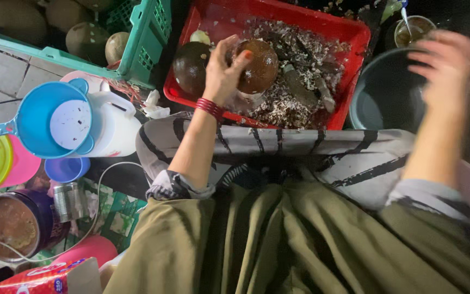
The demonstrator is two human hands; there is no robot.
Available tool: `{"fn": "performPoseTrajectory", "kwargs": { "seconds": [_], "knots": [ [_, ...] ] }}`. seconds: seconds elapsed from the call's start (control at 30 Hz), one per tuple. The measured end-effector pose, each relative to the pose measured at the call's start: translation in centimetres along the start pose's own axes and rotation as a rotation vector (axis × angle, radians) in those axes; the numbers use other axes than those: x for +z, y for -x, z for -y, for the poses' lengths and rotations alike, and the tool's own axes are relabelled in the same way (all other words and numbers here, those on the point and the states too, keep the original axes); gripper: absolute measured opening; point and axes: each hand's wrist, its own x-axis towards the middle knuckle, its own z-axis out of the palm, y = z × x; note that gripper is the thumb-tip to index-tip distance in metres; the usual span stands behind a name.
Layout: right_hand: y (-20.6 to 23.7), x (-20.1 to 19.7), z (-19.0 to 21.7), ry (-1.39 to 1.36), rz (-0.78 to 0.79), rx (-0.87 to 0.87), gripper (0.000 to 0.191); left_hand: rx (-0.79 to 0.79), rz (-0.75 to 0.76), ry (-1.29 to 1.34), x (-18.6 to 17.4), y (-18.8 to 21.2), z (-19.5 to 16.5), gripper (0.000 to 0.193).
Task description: The person sits on the floor and scrapes the dark fibrous outer husk off coconuts with a small knife over a red tray, letting the debris collect in the tray. They place scraped coconuts into a metal basin and pick new unhusked coconuts from a green crate to continue.
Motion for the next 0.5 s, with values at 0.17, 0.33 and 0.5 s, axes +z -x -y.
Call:
{"fn": "performPoseTrajectory", "kwargs": {
  "seconds": [0.17, 0.33, 0.5],
  "knots": [
    [-0.8, 20.4, 3.6, 0.95, 0.602, 0.255, 0.057, 0.085, 0.133, -0.339, 1.0, 1.8, -2.6, 0.112],
    [1.9, 26.2, 6.7, 1.288, 0.71, 0.264, 0.093, 0.076, 0.186, -0.493, -0.1, 2.2, -4.1, 0.115],
    [-1.4, 20.9, 5.2, 1.074, 0.466, -0.076, 0.04, -0.033, 0.139, -0.313, -0.6, 2.3, -3.2, 0.112]
  ]
}}
